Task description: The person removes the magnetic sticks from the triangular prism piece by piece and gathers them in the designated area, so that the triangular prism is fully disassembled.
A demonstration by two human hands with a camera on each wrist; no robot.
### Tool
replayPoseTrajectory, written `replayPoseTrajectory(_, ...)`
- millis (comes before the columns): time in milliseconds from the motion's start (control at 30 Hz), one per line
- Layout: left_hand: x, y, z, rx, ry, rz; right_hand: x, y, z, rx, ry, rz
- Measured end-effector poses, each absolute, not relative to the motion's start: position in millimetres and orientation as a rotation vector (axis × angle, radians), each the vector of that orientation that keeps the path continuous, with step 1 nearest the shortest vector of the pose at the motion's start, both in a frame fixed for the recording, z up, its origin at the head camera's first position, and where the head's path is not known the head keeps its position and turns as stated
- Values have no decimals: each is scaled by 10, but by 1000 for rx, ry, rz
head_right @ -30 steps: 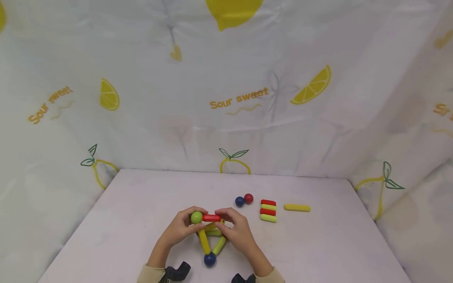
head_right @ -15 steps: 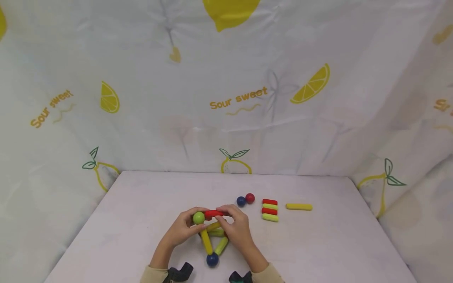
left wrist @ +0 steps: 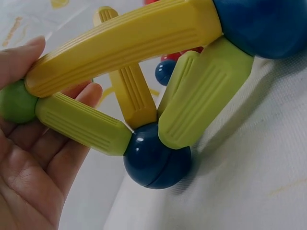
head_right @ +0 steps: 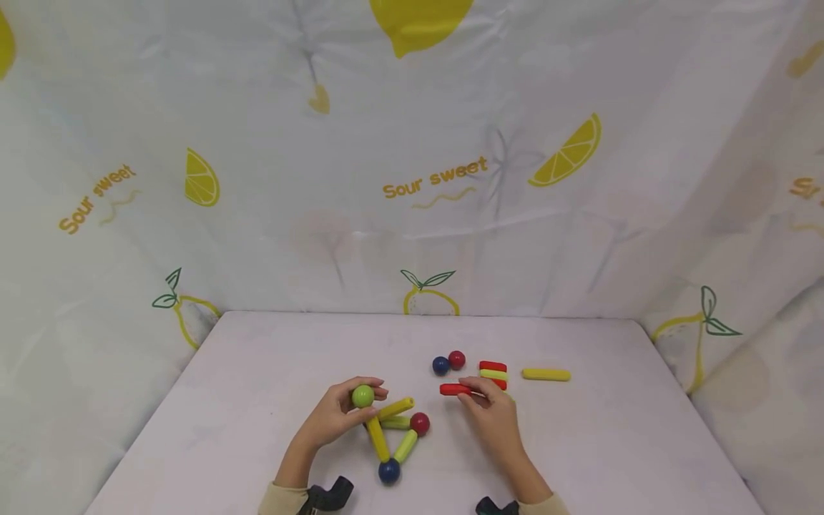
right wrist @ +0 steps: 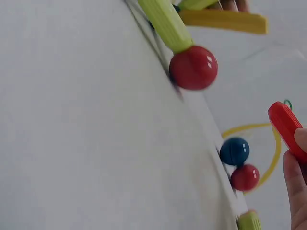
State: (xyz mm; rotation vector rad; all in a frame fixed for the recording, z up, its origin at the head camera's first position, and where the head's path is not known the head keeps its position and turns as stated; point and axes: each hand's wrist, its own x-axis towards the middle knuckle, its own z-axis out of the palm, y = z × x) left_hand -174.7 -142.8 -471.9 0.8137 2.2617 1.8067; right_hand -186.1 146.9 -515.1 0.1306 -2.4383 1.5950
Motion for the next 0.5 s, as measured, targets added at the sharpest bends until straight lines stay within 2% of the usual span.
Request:
replayPoseTrajectory(233,-1792,-1447,-4764,879,2231,1826,-1808,1901,-5248,-85,-2573,1441)
replayPoseTrajectory(500,-1921,-1572,-5127,841,2164,1754,-1826,1956,-5311,-164,-2634,1376)
